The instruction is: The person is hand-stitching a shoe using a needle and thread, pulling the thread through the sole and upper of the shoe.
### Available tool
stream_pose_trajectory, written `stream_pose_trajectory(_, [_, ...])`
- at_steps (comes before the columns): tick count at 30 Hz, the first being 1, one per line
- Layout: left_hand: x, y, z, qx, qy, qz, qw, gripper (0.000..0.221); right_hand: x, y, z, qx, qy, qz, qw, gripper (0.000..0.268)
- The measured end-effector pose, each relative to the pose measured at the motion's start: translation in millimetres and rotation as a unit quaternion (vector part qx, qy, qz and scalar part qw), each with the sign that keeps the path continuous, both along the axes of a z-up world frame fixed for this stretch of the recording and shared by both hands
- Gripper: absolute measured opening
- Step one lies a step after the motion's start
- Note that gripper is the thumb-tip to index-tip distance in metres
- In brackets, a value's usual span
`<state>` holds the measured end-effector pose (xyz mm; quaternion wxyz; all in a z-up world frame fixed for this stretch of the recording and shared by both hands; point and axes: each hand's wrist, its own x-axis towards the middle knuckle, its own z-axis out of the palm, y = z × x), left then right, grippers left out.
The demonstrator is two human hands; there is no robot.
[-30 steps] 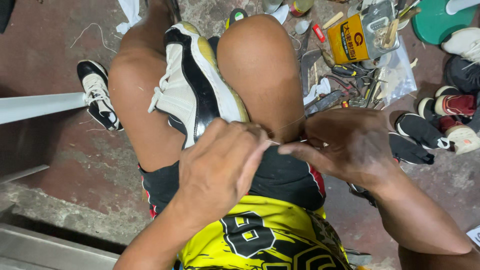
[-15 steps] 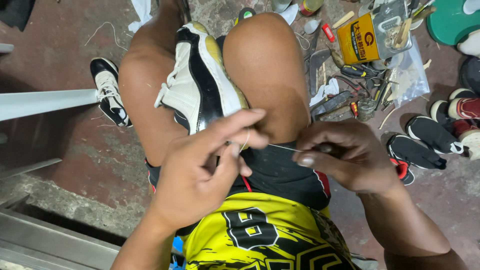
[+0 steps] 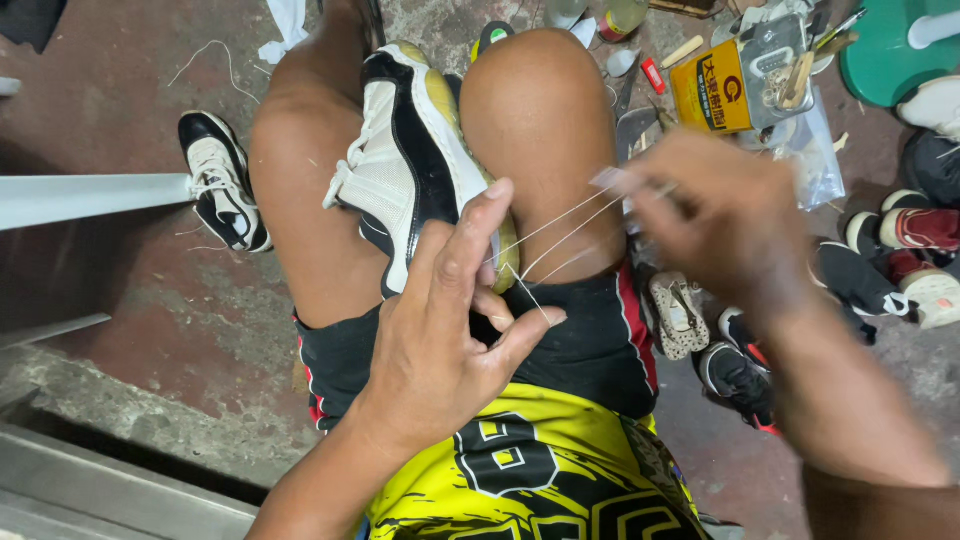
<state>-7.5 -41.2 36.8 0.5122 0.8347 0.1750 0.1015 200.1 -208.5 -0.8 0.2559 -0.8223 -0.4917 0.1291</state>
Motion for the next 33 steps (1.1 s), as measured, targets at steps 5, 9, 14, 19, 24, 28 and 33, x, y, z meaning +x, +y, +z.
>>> stream_pose_trajectory(5, [-1.1,2.9,-0.5,-0.017,0.005,-0.008,1.000,0.098,136.4,-96.4,-44.6,-0.129,-0.132,-0.137,0.973,0.008])
stream_pose_trajectory(9, [0.2,4.5,0.6,-0.018,-0.014,-0.019,1.000,0.095,147.6,-137.2,-66.9,-0.275,-0.103,-0.254,0.921,0.013])
stream_pose_trajectory(14, [6.4,5.6,4.0,-0.034,0.014,0.000,0.999,0.092,40.4,-101.4,-27.1,-0.128,0.044,-0.233,0.963,0.021])
stream_pose_trajectory(19, [11.0,4.0,8.7,-0.049,0.012,0.017,0.999,0.089,-61.4,-21.1,3.9,-0.009,0.088,-0.057,0.994,0.034])
stream_pose_trajectory(24, [5.5,6.0,11.2,-0.063,-0.044,-0.009,0.997,0.070,-79.9,3.3,4.2,0.090,0.184,-0.003,0.979,0.032])
stream_pose_trajectory(28, [-19.4,14.9,20.5,0.022,-0.014,0.140,0.990,0.032,-78.9,-7.9,-3.5,0.221,0.477,-0.094,0.846,0.035])
stream_pose_trajectory(33, [-30.2,63.7,-14.5,0.011,0.124,0.107,0.986,0.015,-76.4,-2.0,1.8,0.146,0.453,-0.071,0.877,0.052])
